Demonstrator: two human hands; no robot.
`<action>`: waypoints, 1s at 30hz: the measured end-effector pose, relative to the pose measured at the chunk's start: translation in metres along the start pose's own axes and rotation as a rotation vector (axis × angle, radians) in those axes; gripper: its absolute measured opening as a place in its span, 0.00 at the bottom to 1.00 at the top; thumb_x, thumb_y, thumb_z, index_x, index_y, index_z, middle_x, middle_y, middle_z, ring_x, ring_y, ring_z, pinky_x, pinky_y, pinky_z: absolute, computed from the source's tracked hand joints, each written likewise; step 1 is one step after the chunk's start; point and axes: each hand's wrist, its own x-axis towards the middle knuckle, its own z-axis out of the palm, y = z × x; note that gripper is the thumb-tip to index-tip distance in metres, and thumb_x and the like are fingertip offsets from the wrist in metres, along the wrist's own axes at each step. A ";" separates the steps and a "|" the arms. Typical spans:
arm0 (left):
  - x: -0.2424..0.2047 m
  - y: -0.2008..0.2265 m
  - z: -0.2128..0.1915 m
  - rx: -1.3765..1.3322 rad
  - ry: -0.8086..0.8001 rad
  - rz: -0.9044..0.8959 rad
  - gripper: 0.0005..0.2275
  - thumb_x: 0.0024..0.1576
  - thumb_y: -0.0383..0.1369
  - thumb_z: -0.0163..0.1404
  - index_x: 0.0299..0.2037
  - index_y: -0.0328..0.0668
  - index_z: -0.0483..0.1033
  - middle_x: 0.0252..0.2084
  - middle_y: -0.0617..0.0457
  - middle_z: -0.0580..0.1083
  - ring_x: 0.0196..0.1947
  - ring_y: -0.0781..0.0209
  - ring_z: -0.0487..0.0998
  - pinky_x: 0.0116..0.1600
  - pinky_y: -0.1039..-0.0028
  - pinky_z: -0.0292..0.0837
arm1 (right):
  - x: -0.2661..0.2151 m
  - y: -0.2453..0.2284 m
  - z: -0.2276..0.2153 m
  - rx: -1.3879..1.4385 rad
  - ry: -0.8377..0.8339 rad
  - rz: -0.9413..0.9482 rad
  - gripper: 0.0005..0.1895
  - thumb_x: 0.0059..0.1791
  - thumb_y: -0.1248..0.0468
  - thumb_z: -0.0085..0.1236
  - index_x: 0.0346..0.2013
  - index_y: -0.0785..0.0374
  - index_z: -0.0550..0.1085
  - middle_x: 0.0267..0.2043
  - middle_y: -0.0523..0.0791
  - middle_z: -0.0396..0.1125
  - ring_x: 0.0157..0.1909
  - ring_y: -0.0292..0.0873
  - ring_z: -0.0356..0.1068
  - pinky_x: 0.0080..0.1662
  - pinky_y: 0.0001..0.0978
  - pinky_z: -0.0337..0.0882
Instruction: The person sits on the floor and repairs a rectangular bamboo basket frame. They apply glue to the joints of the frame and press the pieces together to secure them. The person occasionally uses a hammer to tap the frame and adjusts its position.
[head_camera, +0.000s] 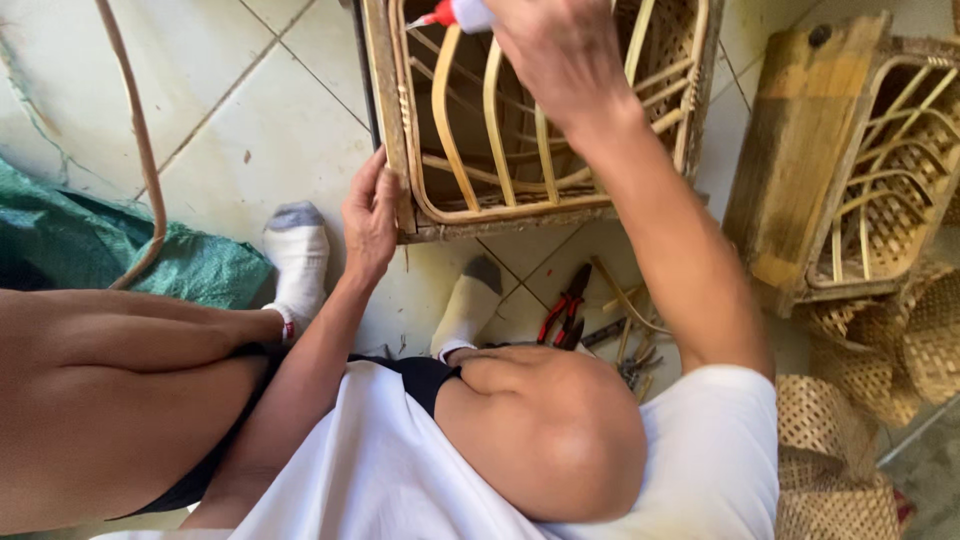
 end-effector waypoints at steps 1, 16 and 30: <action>0.000 -0.002 0.000 -0.003 0.025 -0.052 0.22 0.71 0.38 0.45 0.72 0.37 0.69 0.47 0.47 0.75 0.45 0.59 0.68 0.52 0.70 0.69 | -0.017 -0.008 -0.008 0.045 0.016 0.073 0.11 0.56 0.66 0.64 0.53 0.63 0.78 0.36 0.48 0.74 0.34 0.44 0.74 0.37 0.39 0.75; 0.001 -0.005 0.003 -0.147 -0.012 0.107 0.22 0.67 0.36 0.51 0.68 0.31 0.67 0.59 0.46 0.76 0.55 0.65 0.76 0.60 0.75 0.73 | -0.093 -0.148 0.033 1.222 -0.068 0.939 0.20 0.47 0.52 0.66 0.36 0.69 0.75 0.30 0.44 0.74 0.26 0.32 0.72 0.27 0.24 0.73; 0.000 0.001 0.004 -0.067 0.012 0.092 0.23 0.65 0.38 0.53 0.66 0.31 0.67 0.59 0.45 0.75 0.57 0.62 0.76 0.61 0.73 0.73 | -0.056 -0.136 0.028 0.764 0.012 0.826 0.20 0.47 0.49 0.66 0.30 0.66 0.75 0.25 0.46 0.74 0.27 0.39 0.75 0.31 0.35 0.75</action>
